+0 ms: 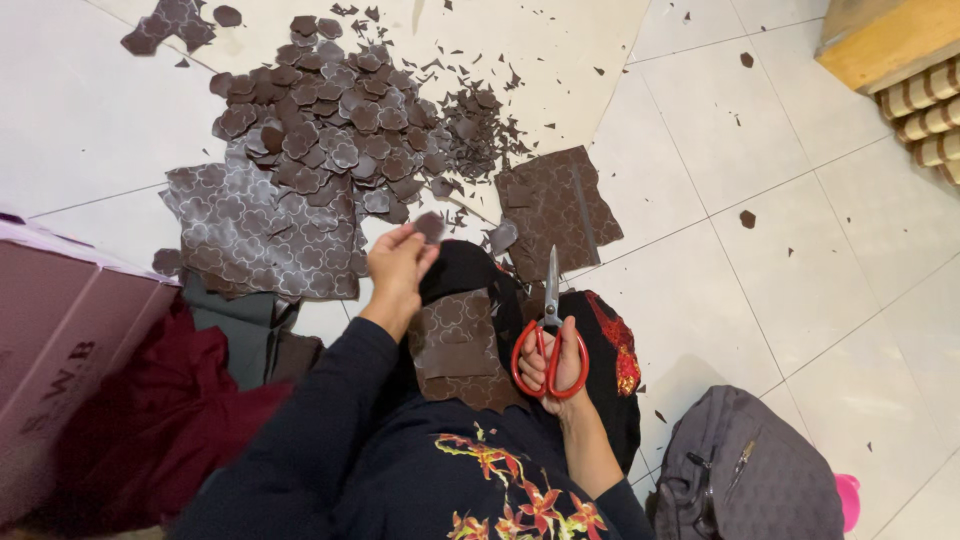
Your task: The person sits on the floor and uses red-handled scissors to cut flower-shaped pieces from a brown patterned sheet. They repeatedly trim the edges of each shape and place the finished pieces into a growing pile on the floor.
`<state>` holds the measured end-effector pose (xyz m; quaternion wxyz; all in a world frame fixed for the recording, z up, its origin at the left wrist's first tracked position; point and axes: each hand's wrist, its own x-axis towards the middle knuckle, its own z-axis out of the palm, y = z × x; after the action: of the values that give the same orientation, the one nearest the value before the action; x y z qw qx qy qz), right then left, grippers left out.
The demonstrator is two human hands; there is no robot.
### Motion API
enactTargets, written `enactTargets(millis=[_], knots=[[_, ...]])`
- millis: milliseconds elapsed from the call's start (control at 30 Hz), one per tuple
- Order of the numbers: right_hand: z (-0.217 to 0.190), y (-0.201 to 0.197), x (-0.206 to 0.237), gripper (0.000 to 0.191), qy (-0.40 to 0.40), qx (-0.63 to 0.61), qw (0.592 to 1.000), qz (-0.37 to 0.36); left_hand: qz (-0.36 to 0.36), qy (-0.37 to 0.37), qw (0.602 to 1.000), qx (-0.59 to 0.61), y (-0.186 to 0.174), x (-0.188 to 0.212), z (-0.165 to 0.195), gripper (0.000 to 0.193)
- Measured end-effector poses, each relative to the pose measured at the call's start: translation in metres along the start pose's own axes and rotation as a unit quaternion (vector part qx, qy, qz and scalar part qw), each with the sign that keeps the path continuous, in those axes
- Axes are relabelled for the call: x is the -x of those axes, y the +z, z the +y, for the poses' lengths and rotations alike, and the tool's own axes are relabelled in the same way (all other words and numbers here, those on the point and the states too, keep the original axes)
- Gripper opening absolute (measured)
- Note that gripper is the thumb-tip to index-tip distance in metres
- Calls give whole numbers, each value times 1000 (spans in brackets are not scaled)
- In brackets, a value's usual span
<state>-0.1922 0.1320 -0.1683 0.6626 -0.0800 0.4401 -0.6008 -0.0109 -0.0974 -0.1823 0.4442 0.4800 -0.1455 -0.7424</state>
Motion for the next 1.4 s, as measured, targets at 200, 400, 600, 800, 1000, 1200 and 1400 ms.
enactTargets(millis=[200,400,600,800,1000,1200,1400], knots=[[2,-6,-1,75,0,3,1000,-3,93,76,990,70,-31,-46,29,35],[10,-14,-3,62,-21,15,1000,3,166,184,968,-51,-64,-77,60,47],[21,5,-3,25,-100,254,929,248,78,372,762,-525,-107,-27,11,47],[0,49,9,38,-167,601,766,152,11,371,592,-716,-135,16,-5,67],[19,79,5,49,-35,670,729,136,35,387,554,-736,-132,20,-8,70],[36,48,4,38,-40,647,732,209,60,397,522,-752,-131,23,-11,67],[3,38,39,30,-140,594,736,293,66,368,517,-770,-132,24,-13,65]])
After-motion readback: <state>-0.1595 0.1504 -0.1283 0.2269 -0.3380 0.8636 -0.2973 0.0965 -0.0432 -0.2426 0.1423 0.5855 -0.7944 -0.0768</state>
